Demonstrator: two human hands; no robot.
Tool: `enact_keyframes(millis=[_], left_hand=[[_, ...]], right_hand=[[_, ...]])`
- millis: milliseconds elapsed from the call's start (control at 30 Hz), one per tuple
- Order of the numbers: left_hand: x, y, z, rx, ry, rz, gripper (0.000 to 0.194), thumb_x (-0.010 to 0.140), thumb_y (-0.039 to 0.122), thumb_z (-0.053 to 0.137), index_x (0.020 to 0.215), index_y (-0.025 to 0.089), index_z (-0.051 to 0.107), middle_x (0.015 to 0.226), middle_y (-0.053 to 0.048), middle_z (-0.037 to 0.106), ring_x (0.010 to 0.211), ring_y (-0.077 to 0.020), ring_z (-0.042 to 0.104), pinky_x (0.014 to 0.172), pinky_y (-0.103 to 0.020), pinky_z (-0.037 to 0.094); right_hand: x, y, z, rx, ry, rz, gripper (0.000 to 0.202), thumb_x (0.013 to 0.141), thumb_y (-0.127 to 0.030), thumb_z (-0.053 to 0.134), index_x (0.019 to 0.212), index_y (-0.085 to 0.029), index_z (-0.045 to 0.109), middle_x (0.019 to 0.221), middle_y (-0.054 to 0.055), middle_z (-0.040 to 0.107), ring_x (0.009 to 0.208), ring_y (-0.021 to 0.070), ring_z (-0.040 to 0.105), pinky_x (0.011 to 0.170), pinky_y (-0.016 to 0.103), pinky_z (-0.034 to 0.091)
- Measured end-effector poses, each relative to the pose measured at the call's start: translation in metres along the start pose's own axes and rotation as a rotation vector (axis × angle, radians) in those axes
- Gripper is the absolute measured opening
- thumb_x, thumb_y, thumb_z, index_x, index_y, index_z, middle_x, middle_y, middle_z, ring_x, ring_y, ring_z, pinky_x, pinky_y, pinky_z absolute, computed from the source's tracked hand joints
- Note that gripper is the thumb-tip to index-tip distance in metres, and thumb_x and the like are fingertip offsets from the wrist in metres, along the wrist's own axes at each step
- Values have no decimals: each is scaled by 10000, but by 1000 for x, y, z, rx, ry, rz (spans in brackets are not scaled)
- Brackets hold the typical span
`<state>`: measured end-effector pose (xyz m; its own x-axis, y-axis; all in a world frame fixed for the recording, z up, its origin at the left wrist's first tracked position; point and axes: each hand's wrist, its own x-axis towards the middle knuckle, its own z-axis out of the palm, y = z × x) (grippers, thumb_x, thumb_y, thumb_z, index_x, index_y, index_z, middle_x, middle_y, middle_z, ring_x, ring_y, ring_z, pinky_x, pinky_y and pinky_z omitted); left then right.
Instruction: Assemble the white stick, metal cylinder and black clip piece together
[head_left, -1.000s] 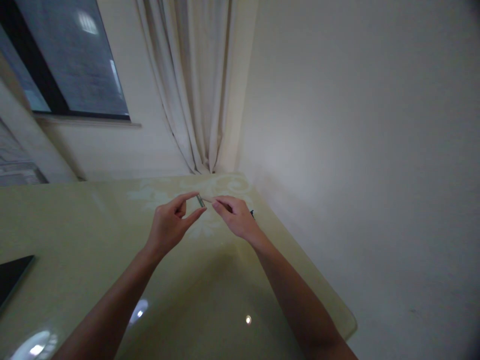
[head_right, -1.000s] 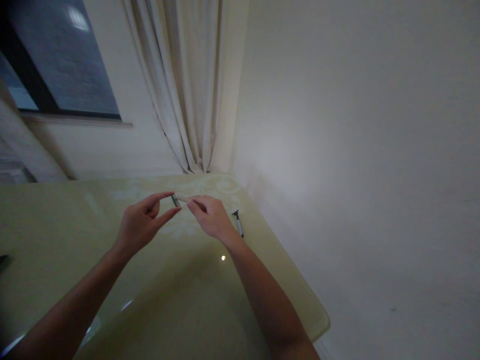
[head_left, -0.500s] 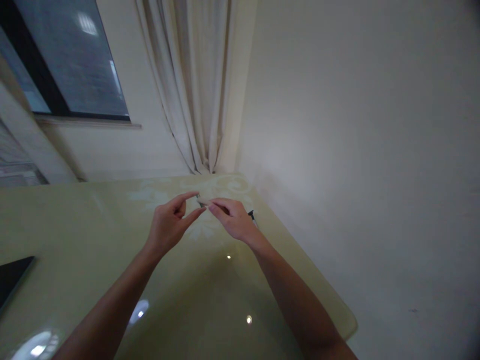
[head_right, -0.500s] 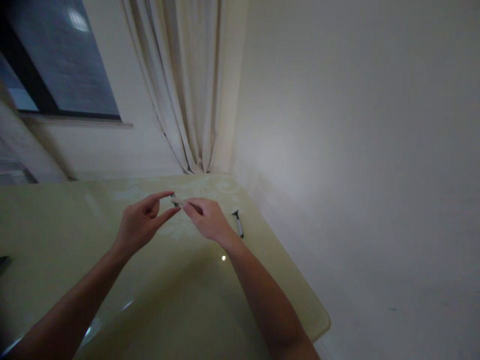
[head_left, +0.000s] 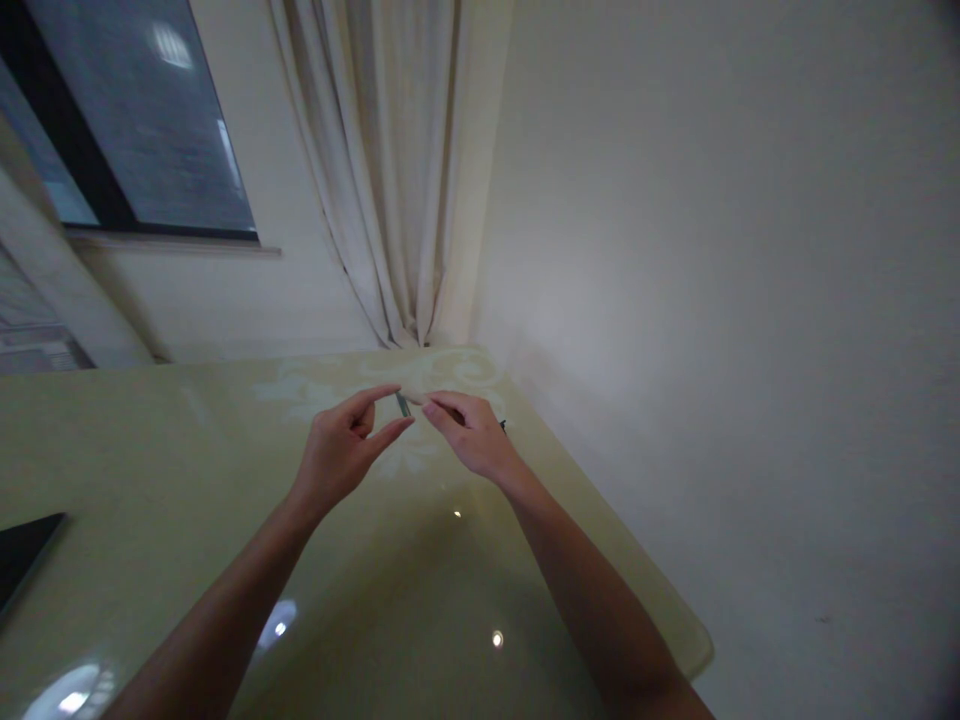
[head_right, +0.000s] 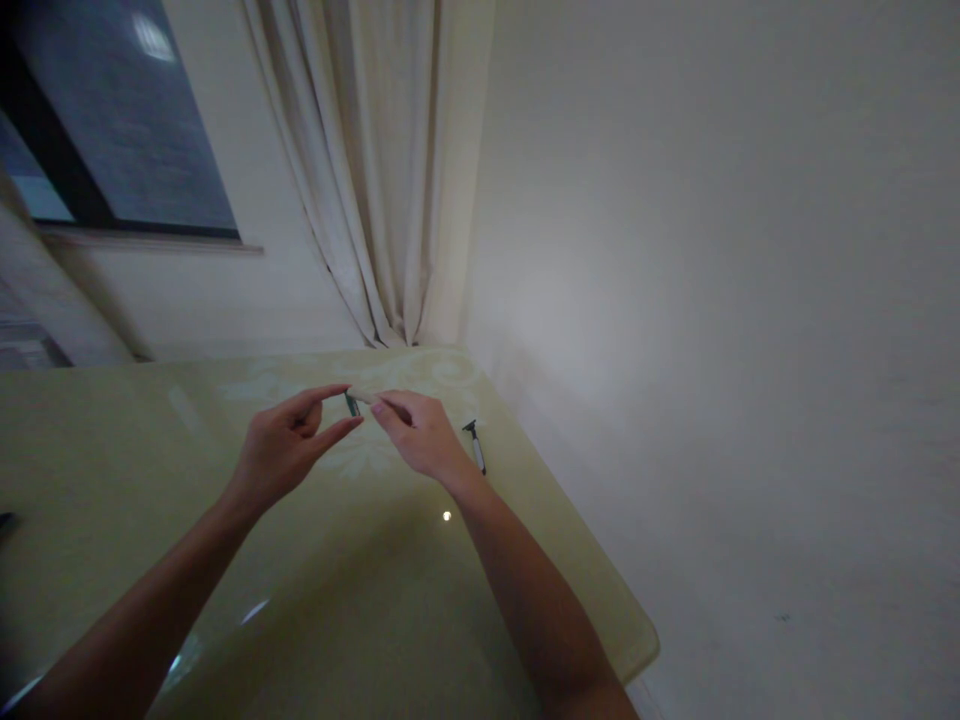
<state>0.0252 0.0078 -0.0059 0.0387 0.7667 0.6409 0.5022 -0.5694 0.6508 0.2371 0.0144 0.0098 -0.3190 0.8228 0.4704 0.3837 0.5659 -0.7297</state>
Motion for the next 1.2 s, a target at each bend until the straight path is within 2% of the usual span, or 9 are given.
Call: enact_keyframes(millis=[67,233,367,533,667,833,1000,1133,1200], left_hand=[[0,0,1,-8,-3,-3,460,857,453,806,1239,199,773,612,109,279,525,-96,290,544,-238,268],[0,0,2,-23,-26,-18,471,839,449,810,1229,187,776,603,113,277,521,-97,291,542,-236,267],[1,2,1,-39,-21,-27,469,835,450,814,1215,178,776,605,111,282,524,-98,296,542,-237,273],[1,3,0,-57,-14,-51,468,833,455,813,1212,185,772,619,108,269,533,-100,285,548,-238,275],[1,3,0,-61,-17,-40,477,833,454,812,1226,186,771,621,108,262,535,-102,279,549,-236,277],[1,4,1,-56,-23,-32,477,847,433,809,1245,174,768,626,109,257,535,-101,281,548,-236,274],[2,5,2,-55,-31,-35,482,846,452,806,1232,165,771,614,112,266,530,-100,285,542,-237,274],[2,6,2,-59,-40,-26,469,845,435,807,1229,168,773,613,111,277,529,-100,290,538,-236,278],[2,6,2,-60,-40,-21,458,845,429,806,1220,168,776,612,110,280,526,-99,290,535,-236,274]], right_hand=[[0,-2,0,-16,-26,-9,302,1071,-374,568,1078,-200,814,899,30,744,783,157,588,721,280,406],[0,-1,0,-78,42,4,293,1064,-355,577,1007,-182,807,837,22,709,747,152,559,704,285,382],[0,2,0,-69,11,-6,289,1066,-360,573,1028,-191,805,825,16,701,737,151,555,694,281,375],[0,1,-1,-99,55,14,305,1064,-363,574,999,-180,809,816,21,705,728,152,553,688,285,367],[0,-1,0,-48,-1,-12,303,1069,-372,567,1065,-198,815,836,19,704,741,154,553,690,281,376],[0,2,-2,-79,55,9,299,1061,-345,576,998,-180,817,799,22,684,736,158,547,697,291,376],[-1,0,-1,-20,-3,-14,303,1066,-373,567,1090,-203,817,824,17,698,731,155,553,695,283,384],[-1,-1,0,-63,57,-6,306,1058,-345,574,952,-176,806,784,21,673,725,157,551,698,291,377],[-1,-1,-1,-57,53,-6,303,1058,-351,578,953,-179,804,789,21,674,728,157,552,695,290,375]])
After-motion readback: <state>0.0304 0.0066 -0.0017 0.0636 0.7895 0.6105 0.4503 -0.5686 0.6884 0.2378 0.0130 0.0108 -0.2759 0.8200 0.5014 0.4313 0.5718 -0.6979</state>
